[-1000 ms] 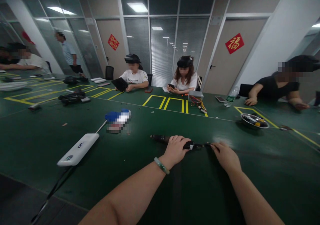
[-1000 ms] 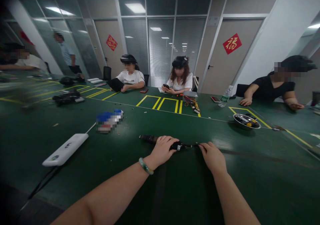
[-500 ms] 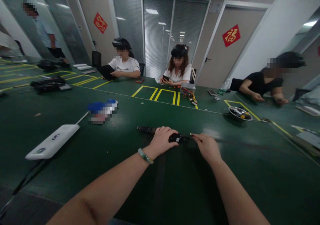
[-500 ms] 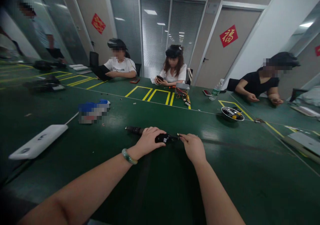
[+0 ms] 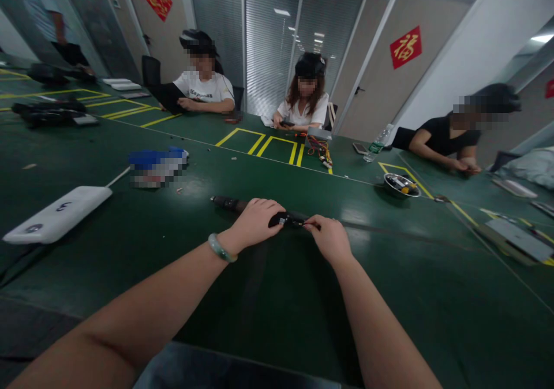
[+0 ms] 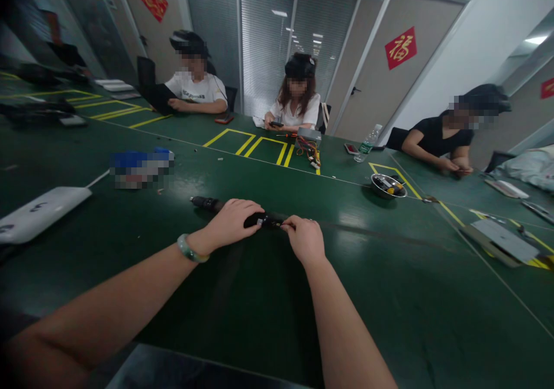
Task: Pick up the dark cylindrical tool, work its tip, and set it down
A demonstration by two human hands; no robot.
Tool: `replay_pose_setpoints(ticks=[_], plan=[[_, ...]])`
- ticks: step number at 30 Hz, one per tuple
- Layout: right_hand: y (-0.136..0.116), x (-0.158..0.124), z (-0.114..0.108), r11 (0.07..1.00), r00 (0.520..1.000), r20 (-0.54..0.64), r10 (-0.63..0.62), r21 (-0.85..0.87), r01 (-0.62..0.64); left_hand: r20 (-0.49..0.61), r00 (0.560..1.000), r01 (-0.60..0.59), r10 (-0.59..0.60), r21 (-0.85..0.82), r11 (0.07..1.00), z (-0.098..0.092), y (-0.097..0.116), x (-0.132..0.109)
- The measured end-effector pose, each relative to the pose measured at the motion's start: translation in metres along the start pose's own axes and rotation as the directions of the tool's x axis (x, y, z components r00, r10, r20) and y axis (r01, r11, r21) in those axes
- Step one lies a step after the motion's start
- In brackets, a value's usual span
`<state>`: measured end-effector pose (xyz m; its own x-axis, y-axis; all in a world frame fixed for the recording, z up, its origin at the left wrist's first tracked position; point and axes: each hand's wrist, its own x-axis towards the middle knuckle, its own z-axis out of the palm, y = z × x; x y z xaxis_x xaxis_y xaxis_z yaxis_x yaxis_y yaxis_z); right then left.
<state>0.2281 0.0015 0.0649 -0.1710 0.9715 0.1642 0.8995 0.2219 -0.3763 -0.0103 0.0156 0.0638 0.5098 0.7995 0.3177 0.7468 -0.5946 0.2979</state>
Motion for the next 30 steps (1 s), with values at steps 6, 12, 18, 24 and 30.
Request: replay_pose_setpoints(ticks=[6, 12, 18, 24, 30], plan=[[0.008, 0.001, 0.008, 0.995, 0.993, -0.065, -0.094, -0.032, 0.092, -0.066, 0.994, -0.078, 0.081, 0.049, 0.996, 0.026, 0.024, 0.005], [0.013, 0.006, 0.014, 0.996, 0.993, -0.077, -0.093, -0.012, 0.093, -0.107, 0.991, -0.063, 0.083, 0.176, 0.982, 0.033, 0.030, 0.011], [0.013, 0.008, 0.015, 0.994, 0.988, -0.105, -0.109, -0.030, 0.107, -0.091, 0.993, -0.053, 0.069, 0.171, 0.984, 0.035, 0.031, 0.024], [0.011, 0.008, 0.016, 0.987, 0.981, -0.117, -0.153, -0.073, 0.145, -0.095, 0.990, -0.098, 0.104, 0.063, 0.993, 0.033, 0.023, 0.024], [0.009, 0.008, 0.018, 0.978, 0.970, -0.124, -0.210, -0.038, 0.207, -0.069, 0.990, -0.121, 0.122, 0.014, 0.992, 0.032, 0.013, 0.026]])
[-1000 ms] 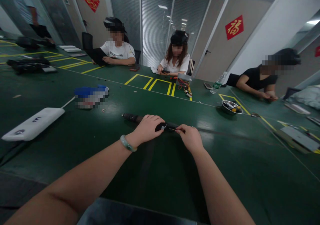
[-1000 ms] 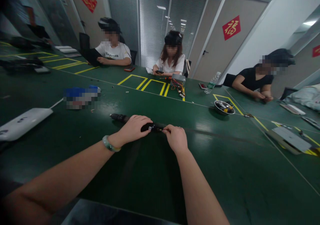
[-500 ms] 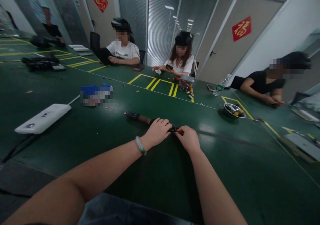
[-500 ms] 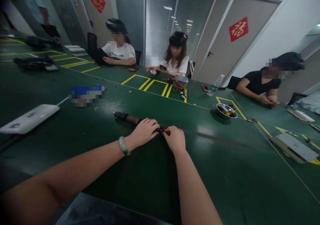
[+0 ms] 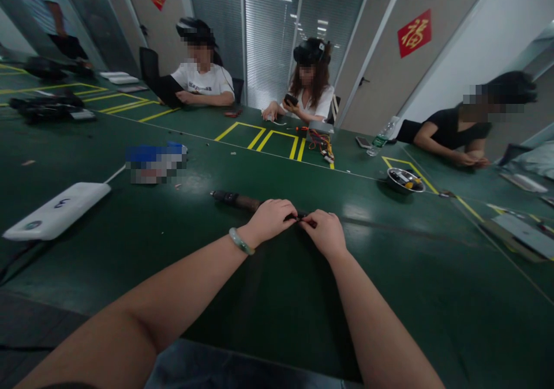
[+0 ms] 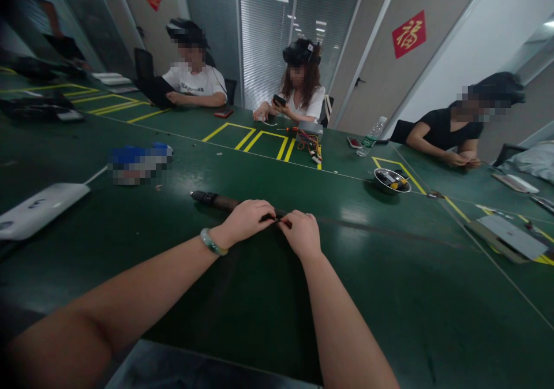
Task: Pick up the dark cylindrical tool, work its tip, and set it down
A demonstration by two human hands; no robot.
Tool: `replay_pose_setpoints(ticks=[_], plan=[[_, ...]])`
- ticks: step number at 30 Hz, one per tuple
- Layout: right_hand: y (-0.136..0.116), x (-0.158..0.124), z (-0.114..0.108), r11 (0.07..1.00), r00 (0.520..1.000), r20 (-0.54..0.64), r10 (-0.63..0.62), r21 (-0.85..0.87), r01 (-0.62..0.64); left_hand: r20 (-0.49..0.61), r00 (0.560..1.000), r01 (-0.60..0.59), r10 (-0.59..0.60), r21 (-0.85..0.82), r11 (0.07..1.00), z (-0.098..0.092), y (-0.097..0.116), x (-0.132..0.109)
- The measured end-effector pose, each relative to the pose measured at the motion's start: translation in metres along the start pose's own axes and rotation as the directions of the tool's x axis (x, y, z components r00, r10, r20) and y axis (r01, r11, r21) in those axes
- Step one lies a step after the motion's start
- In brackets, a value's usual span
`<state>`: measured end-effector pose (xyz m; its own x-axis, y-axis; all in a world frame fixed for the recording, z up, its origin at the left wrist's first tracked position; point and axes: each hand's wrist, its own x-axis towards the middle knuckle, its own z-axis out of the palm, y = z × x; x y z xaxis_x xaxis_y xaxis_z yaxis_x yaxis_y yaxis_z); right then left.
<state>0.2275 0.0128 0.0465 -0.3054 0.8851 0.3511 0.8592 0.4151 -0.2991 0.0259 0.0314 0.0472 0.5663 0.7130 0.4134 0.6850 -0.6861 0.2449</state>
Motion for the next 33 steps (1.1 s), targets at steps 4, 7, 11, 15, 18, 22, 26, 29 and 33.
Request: replay_pose_setpoints(ticks=[4, 7, 11, 15, 18, 22, 26, 29, 33], plan=[[0.001, 0.000, 0.003, 1.000, 1.000, -0.022, 0.005, 0.017, -0.005, 0.009, 1.000, -0.007, 0.008, -0.020, 1.000, 0.001, -0.003, 0.001], [0.001, -0.001, 0.005, 1.000, 0.999, -0.036, -0.002, 0.009, 0.002, 0.001, 1.000, -0.010, 0.010, -0.038, 0.999, 0.002, -0.002, 0.001], [0.000, 0.000, 0.007, 0.999, 0.998, -0.054, -0.037, -0.035, 0.035, -0.012, 1.000, -0.002, 0.001, -0.041, 0.999, 0.001, -0.002, 0.002], [0.000, 0.000, 0.009, 0.985, 0.992, -0.067, -0.112, -0.136, 0.102, -0.013, 1.000, -0.001, 0.000, -0.031, 1.000, 0.001, -0.001, 0.001], [0.001, 0.001, 0.010, 0.966, 0.985, -0.073, -0.158, -0.218, 0.139, -0.009, 1.000, 0.009, -0.009, -0.018, 1.000, 0.000, 0.000, 0.001], [0.001, 0.002, 0.013, 0.956, 0.982, -0.079, -0.173, -0.253, 0.148, -0.017, 1.000, 0.018, -0.019, -0.014, 1.000, 0.000, 0.000, 0.000], [0.001, 0.005, 0.021, 0.962, 0.984, -0.068, -0.162, -0.231, 0.142, -0.011, 1.000, 0.018, -0.018, -0.004, 1.000, -0.002, -0.001, -0.001], [0.000, 0.007, 0.027, 0.962, 0.991, 0.005, -0.133, -0.242, 0.130, 0.002, 1.000, 0.021, -0.021, 0.001, 1.000, -0.004, 0.000, -0.002], [-0.004, 0.011, 0.029, 0.957, 0.992, 0.040, -0.119, -0.260, 0.126, 0.005, 1.000, -0.027, 0.027, 0.013, 1.000, -0.009, 0.000, -0.004]])
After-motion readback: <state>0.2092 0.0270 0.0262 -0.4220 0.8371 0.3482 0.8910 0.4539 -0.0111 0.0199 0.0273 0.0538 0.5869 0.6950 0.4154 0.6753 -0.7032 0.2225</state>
